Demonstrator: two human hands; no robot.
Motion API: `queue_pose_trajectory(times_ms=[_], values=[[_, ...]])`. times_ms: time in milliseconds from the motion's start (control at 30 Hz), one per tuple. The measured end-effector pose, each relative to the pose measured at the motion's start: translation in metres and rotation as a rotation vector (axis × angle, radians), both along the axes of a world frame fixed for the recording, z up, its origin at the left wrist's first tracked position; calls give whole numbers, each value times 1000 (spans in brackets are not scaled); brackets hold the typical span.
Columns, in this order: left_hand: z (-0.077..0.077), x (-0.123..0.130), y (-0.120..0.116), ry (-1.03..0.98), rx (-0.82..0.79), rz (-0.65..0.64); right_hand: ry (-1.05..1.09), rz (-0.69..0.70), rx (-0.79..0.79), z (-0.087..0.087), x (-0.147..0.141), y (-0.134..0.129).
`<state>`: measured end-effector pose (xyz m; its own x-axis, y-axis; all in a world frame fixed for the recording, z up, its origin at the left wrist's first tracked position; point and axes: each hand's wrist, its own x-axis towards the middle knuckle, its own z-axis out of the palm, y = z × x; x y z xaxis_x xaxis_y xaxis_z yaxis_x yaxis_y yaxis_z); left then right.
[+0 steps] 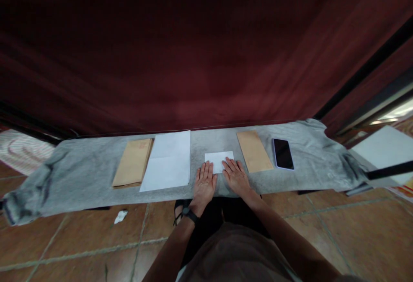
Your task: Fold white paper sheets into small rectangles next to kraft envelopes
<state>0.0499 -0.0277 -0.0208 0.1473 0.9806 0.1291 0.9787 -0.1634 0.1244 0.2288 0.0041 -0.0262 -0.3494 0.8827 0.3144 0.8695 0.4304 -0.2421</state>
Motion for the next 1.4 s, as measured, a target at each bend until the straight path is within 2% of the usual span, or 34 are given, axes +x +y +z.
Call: queue_pose_trajectory(times_ms=[67, 200, 333, 433, 733, 867, 1033, 1133, 1400], values=[[2, -1, -4, 5, 7, -11, 15, 8, -27, 2, -7, 3], [6, -1, -4, 21, -6, -34, 11, 120, -91, 3, -30, 11], [7, -1, -5, 34, -9, -41, -35, 128, -93, -1, -43, 21], [5, -1, -5, 33, 1, -39, -55, 112, -50, -6, -36, 29], [3, -1, -4, 43, 0, -22, -60, -67, 12, -14, 0, 48], [3, 0, -4, 44, -4, -19, -41, -126, 45, -12, -3, 35], [4, 0, -4, 38, -12, -26, -46, 100, 30, -9, -15, -2], [5, -2, -5, 43, -19, -39, -40, 117, 15, -6, -13, -18], [6, 5, -1, 41, -38, -16, -54, 108, 18, 2, 6, -31]])
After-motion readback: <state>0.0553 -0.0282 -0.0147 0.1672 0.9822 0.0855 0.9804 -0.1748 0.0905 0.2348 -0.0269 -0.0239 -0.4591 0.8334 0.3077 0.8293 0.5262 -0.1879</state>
